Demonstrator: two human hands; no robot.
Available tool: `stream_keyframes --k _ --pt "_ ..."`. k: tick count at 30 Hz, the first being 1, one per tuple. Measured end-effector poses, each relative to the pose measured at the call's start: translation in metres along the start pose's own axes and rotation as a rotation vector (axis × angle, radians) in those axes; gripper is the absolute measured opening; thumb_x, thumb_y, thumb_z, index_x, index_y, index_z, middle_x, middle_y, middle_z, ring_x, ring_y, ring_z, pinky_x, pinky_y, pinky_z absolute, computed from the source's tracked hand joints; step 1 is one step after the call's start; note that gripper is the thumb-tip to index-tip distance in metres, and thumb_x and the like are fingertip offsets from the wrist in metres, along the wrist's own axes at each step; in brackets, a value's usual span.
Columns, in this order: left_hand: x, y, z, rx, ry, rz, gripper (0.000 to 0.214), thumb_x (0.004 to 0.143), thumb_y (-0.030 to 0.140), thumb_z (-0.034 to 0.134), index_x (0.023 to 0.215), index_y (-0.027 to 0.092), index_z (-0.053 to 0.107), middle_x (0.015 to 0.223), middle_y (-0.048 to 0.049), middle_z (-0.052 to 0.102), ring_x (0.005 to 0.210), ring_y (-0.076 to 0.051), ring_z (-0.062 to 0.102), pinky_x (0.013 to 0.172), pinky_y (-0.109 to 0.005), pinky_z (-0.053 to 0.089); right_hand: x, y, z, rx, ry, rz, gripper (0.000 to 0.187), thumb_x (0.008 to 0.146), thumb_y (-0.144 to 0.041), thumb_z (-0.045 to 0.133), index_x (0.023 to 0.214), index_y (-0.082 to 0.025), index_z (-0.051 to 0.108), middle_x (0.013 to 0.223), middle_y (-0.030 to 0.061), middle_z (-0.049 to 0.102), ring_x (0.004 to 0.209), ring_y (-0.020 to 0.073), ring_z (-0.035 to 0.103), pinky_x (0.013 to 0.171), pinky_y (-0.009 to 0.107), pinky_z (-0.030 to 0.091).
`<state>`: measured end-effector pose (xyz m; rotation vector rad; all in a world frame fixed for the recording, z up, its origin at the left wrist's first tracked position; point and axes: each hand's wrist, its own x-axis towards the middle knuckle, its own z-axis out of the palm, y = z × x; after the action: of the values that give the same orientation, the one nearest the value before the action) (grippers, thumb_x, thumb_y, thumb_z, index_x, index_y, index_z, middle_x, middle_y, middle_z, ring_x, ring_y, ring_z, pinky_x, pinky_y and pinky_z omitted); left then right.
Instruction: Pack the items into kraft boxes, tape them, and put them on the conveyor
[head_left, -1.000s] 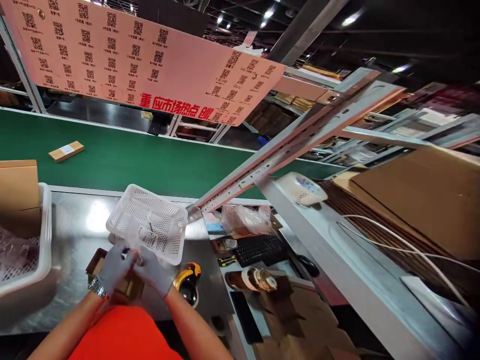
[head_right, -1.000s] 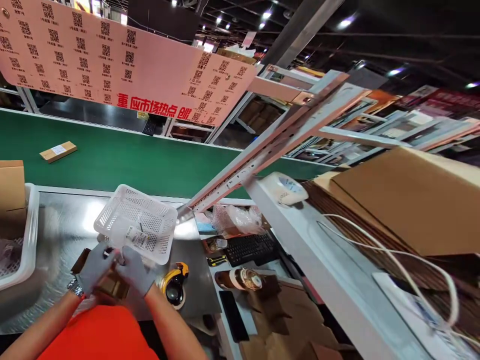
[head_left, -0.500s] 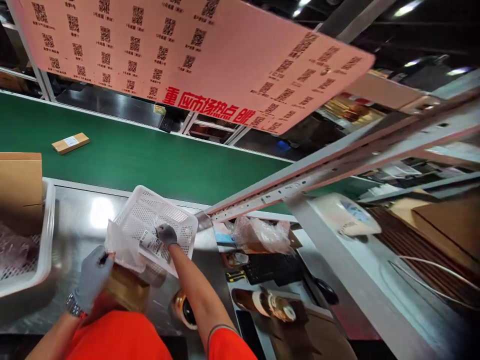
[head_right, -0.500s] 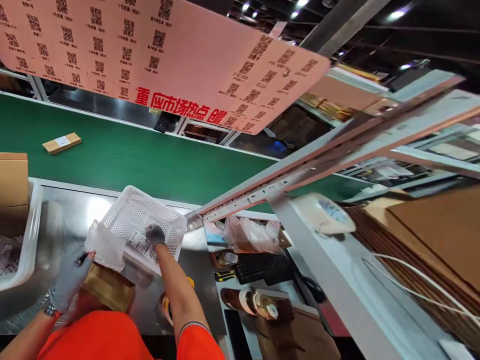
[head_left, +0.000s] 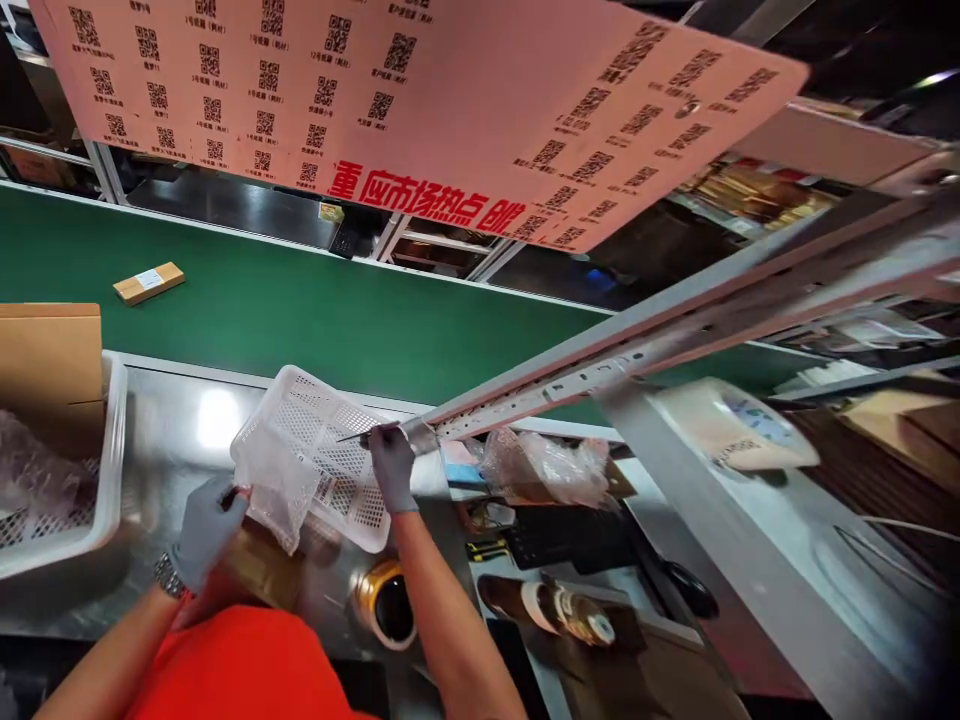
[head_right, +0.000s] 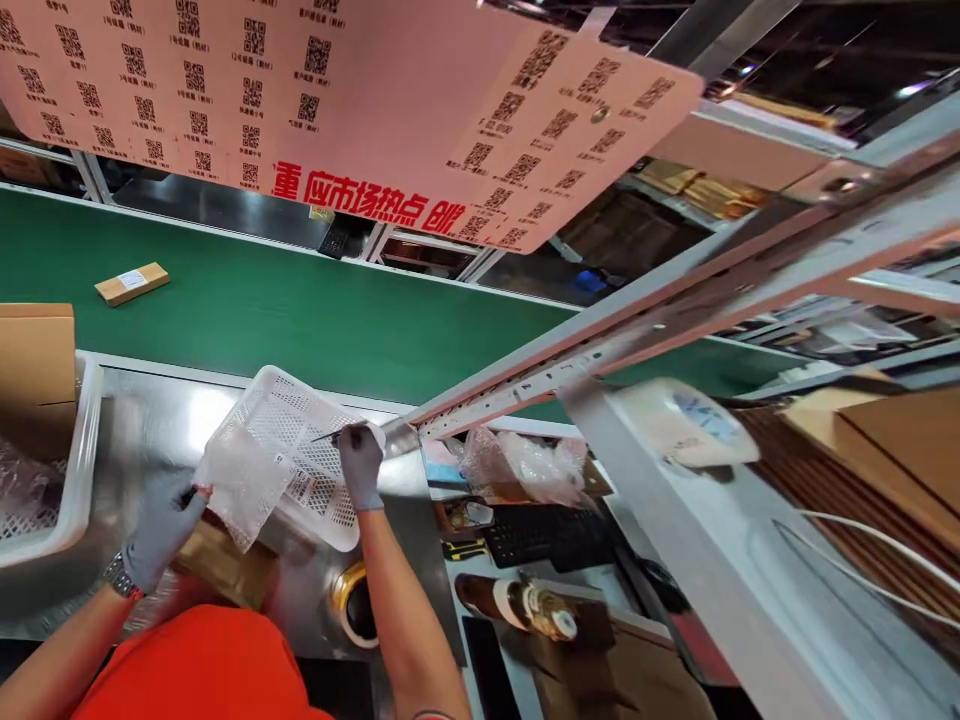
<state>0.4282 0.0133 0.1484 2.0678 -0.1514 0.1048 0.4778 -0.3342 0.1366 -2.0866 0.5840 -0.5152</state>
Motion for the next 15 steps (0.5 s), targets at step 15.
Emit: stream_keyframes --k 15 --pt "-0.032 0.023 0.000 0.078 -0.265 0.195 0.031 0.097 0.036 0.052 0.068 0.025 0.057 0.071 -0.0042 0.069 0.068 -0.020 0.059 0.069 -0.033 0.042 -0.207 -0.076 -0.022 -0.300 -0.276 -0.590 0.017 0.100 -0.023 0.074 0.109 -0.027 0.088 0.125 0.0129 0.079 0.118 0.0304 0.071 0.097 0.043 0.062"
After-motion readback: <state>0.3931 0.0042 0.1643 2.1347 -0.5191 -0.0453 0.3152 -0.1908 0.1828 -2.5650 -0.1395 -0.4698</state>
